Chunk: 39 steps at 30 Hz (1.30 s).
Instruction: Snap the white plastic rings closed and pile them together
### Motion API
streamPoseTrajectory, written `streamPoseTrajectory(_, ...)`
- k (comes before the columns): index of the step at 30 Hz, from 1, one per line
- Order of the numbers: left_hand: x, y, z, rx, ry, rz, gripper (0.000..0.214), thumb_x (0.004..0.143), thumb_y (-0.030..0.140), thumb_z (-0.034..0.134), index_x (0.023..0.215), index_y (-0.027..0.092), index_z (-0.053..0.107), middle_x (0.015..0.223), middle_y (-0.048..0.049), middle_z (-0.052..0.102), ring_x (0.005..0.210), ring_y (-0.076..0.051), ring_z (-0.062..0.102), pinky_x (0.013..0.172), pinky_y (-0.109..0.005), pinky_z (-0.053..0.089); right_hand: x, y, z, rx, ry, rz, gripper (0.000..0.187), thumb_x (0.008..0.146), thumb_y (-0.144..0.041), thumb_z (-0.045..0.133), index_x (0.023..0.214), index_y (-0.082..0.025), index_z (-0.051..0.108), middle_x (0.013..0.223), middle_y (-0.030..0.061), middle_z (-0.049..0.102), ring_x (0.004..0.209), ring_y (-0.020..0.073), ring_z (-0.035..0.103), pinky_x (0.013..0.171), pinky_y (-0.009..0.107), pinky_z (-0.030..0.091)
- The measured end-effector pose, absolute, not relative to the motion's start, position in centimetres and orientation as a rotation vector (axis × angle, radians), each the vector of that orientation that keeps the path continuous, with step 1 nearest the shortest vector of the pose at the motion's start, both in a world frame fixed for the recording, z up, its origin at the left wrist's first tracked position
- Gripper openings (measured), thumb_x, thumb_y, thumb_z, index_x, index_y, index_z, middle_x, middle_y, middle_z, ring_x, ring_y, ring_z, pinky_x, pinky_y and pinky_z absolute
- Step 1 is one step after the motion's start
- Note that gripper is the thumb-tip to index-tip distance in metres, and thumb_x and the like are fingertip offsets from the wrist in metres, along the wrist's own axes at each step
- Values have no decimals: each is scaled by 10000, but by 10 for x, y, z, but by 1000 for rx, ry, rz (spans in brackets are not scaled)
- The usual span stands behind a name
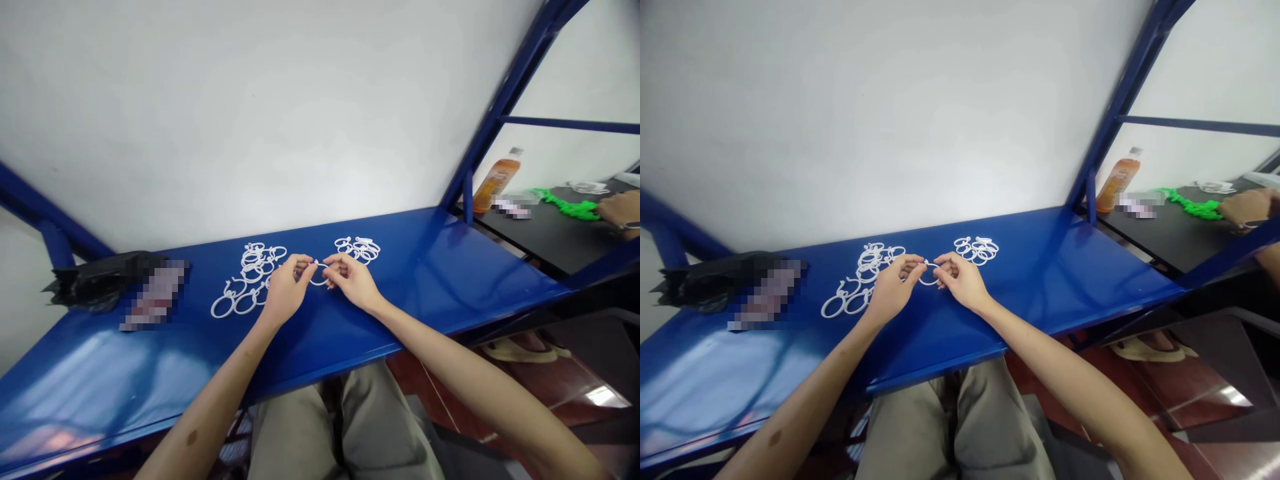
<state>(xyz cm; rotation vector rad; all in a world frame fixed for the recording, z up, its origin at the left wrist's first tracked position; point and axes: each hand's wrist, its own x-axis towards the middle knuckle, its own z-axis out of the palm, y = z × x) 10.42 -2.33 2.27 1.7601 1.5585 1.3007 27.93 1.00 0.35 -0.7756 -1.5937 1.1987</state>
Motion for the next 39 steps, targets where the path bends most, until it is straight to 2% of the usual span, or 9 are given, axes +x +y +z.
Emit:
streamPoseTrajectory(3, 105, -24, 23, 1594, 1442, 1241, 277, 892, 449, 588, 983, 200, 667, 842, -48, 764, 767, -195, 686, 737, -320, 521, 280, 10, -1, -756, -1610, 1187, 290, 844, -467, 718, 950, -204, 657, 713, -7, 680, 624, 149, 668, 641, 287, 563)
streamPoseTrajectory(7, 104, -27, 24, 1619, 1474, 1281, 270, 876, 406, 594, 1028, 208, 699, 874, -46, 788, 822, -212, 723, 808, -340, 535, 281, 7, -3, -755, -1700, 1096, 273, 888, -473, 679, 898, -200, 670, 715, 1, 689, 629, 149, 665, 641, 277, 546)
streamPoseTrajectory(14, 103, -28, 25, 1838, 1498, 1167, 168, 880, 302, 568, 925, 230, 713, 895, -12, 790, 857, -202, 743, 831, -328, 562, 293, 2, 6, -754, -2006, 846, 213, 969, -381, 585, 898, -214, 696, 825, 30, 715, 706, 167, 679, 711, 289, 542)
streamPoseTrajectory(17, 103, -27, 23, 1937, 1500, 1109, 194, 908, 314, 564, 1030, 236, 693, 945, -10, 786, 883, -194, 736, 841, -327, 563, 298, 14, 11, -730, -2135, 686, 179, 983, -320, 560, 960, -221, 707, 914, 47, 730, 816, 182, 685, 788, 304, 533)
streamPoseTrajectory(20, 98, -26, 24, 2161, 1590, 1030, 296, 926, 337, 585, 1195, 222, 633, 1078, -44, 760, 1014, -217, 694, 950, -375, 528, 310, 51, 23, -812, -2214, 461, 154, 961, -231, 573, 999, -204, 720, 973, 71, 727, 921, 198, 663, 868, 327, 507)
streamPoseTrajectory(23, 87, -23, 26, 2367, 1816, 947, 270, 962, 324, 527, 1166, 187, 639, 1162, -96, 716, 1138, -270, 612, 1035, -443, 462, 329, 106, 37, -1202, -2117, 336, 170, 936, -213, 597, 967, -165, 758, 994, 97, 734, 916, 203, 658, 888, 328, 494)
streamPoseTrajectory(27, 72, -19, 29, 2413, 1990, 881, 242, 970, 306, 493, 1082, 173, 662, 1098, -106, 723, 1086, -291, 596, 1006, -448, 454, 354, 164, 42, -1583, -2165, 595, 196, 902, -179, 614, 990, -134, 783, 927, 74, 770, 842, 180, 683, 808, 277, 508)
streamPoseTrajectory(31, 68, -17, 28, 2379, 2019, 863, 223, 961, 309, 507, 1043, 182, 672, 1075, -94, 733, 1048, -286, 603, 987, -444, 457, 364, 183, 32, -1622, -2087, 821, 241, 897, -213, 614, 1043, -118, 781, 939, 84, 782, 775, 171, 694, 705, 256, 533)
streamPoseTrajectory(39, 70, -18, 26, 2372, 2023, 814, 226, 970, 329, 498, 1033, 194, 668, 1074, -74, 737, 1030, -280, 584, 990, -449, 445, 360, 189, 34, -1473, -2287, 862, 232, 880, -190, 624, 1046, -163, 783, 1035, 52, 782, 879, 165, 705, 800, 249, 553)
